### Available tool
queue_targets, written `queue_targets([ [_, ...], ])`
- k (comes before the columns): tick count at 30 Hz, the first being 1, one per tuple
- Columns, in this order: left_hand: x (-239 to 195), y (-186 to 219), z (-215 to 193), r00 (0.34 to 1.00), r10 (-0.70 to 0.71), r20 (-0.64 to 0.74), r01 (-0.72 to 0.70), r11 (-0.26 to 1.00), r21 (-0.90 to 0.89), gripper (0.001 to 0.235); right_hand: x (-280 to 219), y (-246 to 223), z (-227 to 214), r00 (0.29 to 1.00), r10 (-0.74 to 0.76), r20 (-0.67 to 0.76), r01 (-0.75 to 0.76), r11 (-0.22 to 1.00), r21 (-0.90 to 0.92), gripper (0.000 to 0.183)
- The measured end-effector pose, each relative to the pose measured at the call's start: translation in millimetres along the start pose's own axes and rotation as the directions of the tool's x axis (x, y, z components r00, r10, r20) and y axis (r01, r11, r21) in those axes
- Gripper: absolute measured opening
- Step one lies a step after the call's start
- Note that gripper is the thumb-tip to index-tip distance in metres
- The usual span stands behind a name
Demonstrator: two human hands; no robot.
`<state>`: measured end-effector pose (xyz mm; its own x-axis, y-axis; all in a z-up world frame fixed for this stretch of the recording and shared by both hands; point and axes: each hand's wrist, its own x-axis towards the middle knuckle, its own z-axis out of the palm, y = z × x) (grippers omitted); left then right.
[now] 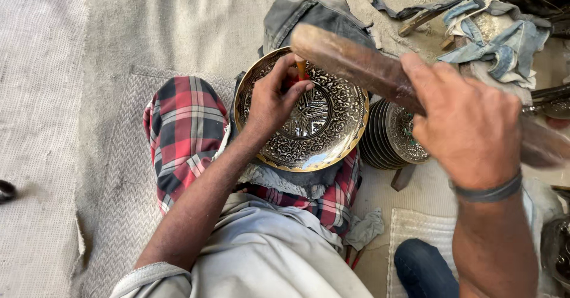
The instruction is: The person sits on the floor and uses a hammer and chisel to engrave a decorative pattern onto a brass plate. They repeatedly strike the chisel to create intricate designs on the metal surface.
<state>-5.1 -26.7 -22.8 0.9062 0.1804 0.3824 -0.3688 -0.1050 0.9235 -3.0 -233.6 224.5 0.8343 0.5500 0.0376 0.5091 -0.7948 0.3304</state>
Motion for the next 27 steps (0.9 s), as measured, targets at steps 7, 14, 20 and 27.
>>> queue_targets([
  [7, -5, -4, 4, 0.997, -0.075, -0.019, 0.075, 0.997, 0.017, 0.050, 0, 5, 4, 0.996, -0.090, -0.027, 0.087, 0.991, -0.100, 0.065],
  [14, -9, -4, 9, 0.998, -0.055, -0.036, 0.056, 0.998, 0.019, 0.050, -6, -2, -8, 0.993, -0.087, -0.076, 0.085, 0.996, -0.029, 0.068],
  [20, -9, -4, 8, 0.998, -0.049, -0.034, 0.050, 0.998, 0.032, 0.049, -10, -2, -7, 0.998, -0.052, -0.043, 0.053, 0.998, 0.024, 0.071],
  [27, -12, -1, 11, 0.997, -0.072, -0.014, 0.072, 0.997, 0.013, 0.048, -11, 0, 2, 0.991, -0.048, -0.128, 0.078, 0.968, 0.240, 0.073],
])
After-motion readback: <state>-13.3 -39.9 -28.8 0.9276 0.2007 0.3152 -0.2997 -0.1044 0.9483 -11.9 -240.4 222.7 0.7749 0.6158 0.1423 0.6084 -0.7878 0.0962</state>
